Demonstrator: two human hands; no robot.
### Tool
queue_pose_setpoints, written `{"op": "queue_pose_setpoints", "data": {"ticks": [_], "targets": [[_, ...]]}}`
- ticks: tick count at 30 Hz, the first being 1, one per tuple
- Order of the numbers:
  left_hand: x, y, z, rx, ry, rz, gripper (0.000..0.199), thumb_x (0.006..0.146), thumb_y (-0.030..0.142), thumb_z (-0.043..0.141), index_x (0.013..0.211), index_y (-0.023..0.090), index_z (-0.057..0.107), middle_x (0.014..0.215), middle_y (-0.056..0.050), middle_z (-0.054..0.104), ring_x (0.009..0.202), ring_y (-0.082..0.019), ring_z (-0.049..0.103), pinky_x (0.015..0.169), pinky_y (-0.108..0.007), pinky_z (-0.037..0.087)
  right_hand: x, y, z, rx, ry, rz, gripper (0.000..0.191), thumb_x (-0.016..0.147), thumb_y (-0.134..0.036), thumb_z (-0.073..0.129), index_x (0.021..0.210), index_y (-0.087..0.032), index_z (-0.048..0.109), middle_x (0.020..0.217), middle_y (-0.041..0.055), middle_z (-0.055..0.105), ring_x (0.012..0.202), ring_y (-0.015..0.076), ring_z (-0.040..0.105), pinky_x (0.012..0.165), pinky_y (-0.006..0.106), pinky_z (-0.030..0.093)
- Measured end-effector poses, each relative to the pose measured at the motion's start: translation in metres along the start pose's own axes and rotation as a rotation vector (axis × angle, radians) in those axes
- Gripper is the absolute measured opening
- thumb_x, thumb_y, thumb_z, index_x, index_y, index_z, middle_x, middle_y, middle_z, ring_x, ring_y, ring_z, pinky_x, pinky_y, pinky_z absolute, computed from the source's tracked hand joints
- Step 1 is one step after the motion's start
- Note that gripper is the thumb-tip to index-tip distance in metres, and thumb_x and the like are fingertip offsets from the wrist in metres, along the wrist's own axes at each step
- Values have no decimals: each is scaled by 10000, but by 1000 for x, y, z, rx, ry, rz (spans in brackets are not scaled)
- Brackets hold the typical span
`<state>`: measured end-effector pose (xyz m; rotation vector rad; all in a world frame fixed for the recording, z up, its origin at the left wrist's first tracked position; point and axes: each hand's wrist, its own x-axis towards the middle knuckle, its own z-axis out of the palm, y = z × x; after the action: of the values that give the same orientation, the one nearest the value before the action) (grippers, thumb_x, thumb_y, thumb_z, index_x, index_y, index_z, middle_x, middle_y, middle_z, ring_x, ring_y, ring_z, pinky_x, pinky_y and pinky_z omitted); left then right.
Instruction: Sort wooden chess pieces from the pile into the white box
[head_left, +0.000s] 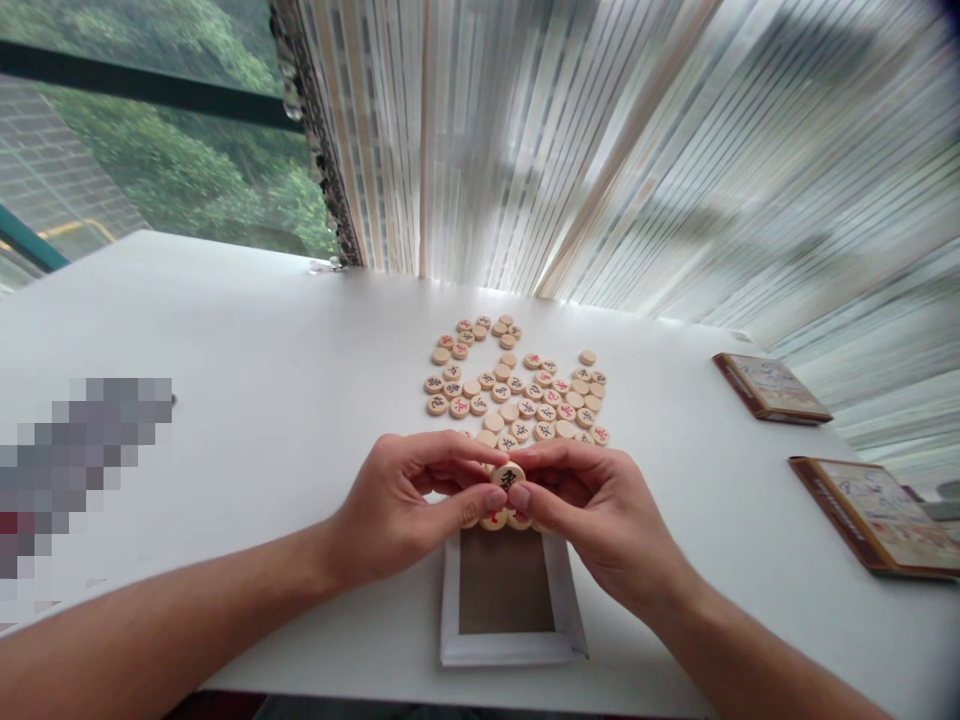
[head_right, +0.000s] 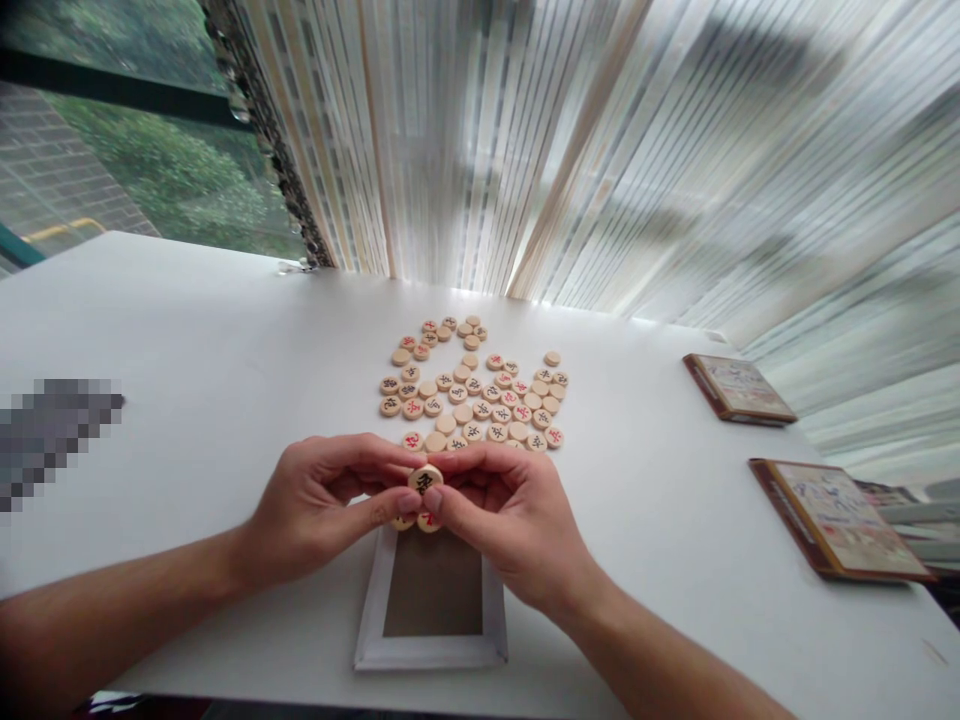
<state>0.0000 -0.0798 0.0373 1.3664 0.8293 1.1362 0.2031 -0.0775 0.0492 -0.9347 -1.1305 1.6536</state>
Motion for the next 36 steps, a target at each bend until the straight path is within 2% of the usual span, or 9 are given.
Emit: {"op": "queue_pose_setpoints", "data": {"ticks": [3, 5, 9, 14, 17, 23, 29, 33, 36], "targets": [[0, -1, 0, 15, 10, 23, 216, 850, 157, 846, 1060, 135, 801, 912, -83, 858, 790, -199, 833, 752, -244, 698, 0, 0, -1, -52, 15, -30, 329, 652, -233, 1019, 939, -224, 858, 864, 56, 838, 785, 204, 807, 735, 280, 695], [0, -2, 0, 22, 14, 31, 230, 855, 152, 841, 1078, 137, 789, 923, -81, 859, 819, -201, 836, 770, -242, 694, 0, 1, -1, -73, 14, -63, 306, 695, -232, 997, 967, -228, 858, 890, 62, 842, 822, 207, 813, 756, 274, 693], [0, -3, 0, 20, 14, 47, 261, 870, 135, 825, 1123, 137, 762, 959, -83, 860, 876, -209, 840, 799, -244, 687, 0, 4, 0, -103, 17, -167, 223, 811, -197, 915, 1020, -237, 849, 963, 67, 847, 852, 177, 814, 776, 231, 679], [1, -4, -2, 12, 7, 91, 271, 874, 83, 806, 1134, 131, 747, 968, -79, 861, 887, -193, 840, 818, -226, 677, 0, 9, -2, -203, 21, -341, 264, 840, -118, 868, 1070, -247, 843, 981, 52, 838, 831, 155, 797, 770, 218, 678], [2, -4, -2, 11, 10, 88, 269, 878, 85, 807, 1136, 138, 753, 949, -67, 861, 873, -178, 838, 818, -212, 670, -1, 10, -3, -258, 3, -399, 278, 867, -98, 841, 1089, -265, 844, 994, 47, 835, 842, 156, 795, 792, 230, 681], [3, -3, -2, -41, -22, 75, 263, 889, 97, 807, 1146, 143, 777, 954, -61, 858, 879, -164, 832, 815, -199, 662, 0, 12, -8, -355, -40, -447, 353, 890, -86, 814, 1165, -305, 833, 1025, 43, 811, 891, 169, 782, 792, 259, 679], [3, -5, -3, -108, -39, 24, 262, 899, 157, 829, 1155, 135, 777, 941, -70, 856, 843, -160, 826, 794, -200, 664, 2, 12, -12, -474, -33, -503, 345, 879, -107, 828, 1171, -290, 827, 983, 46, 797, 832, 169, 763, 734, 269, 657], [5, -5, -4, -110, -40, 26, 217, 889, 191, 848, 1094, 136, 806, 986, -83, 856, 888, -171, 826, 816, -201, 663, 0, 9, -13, -587, -6, -545, 274, 865, -151, 856, 1117, -256, 834, 922, 48, 805, 782, 165, 748, 707, 261, 623], [6, -4, -4, -74, -53, 41, 117, 893, 198, 842, 984, 127, 828, 943, -79, 853, 841, -155, 814, 788, -184, 656, -2, 6, -11, -607, 2, -492, 119, 891, -189, 840, 1001, -233, 845, 852, 40, 805, 730, 147, 733, 665, 230, 584]]}}
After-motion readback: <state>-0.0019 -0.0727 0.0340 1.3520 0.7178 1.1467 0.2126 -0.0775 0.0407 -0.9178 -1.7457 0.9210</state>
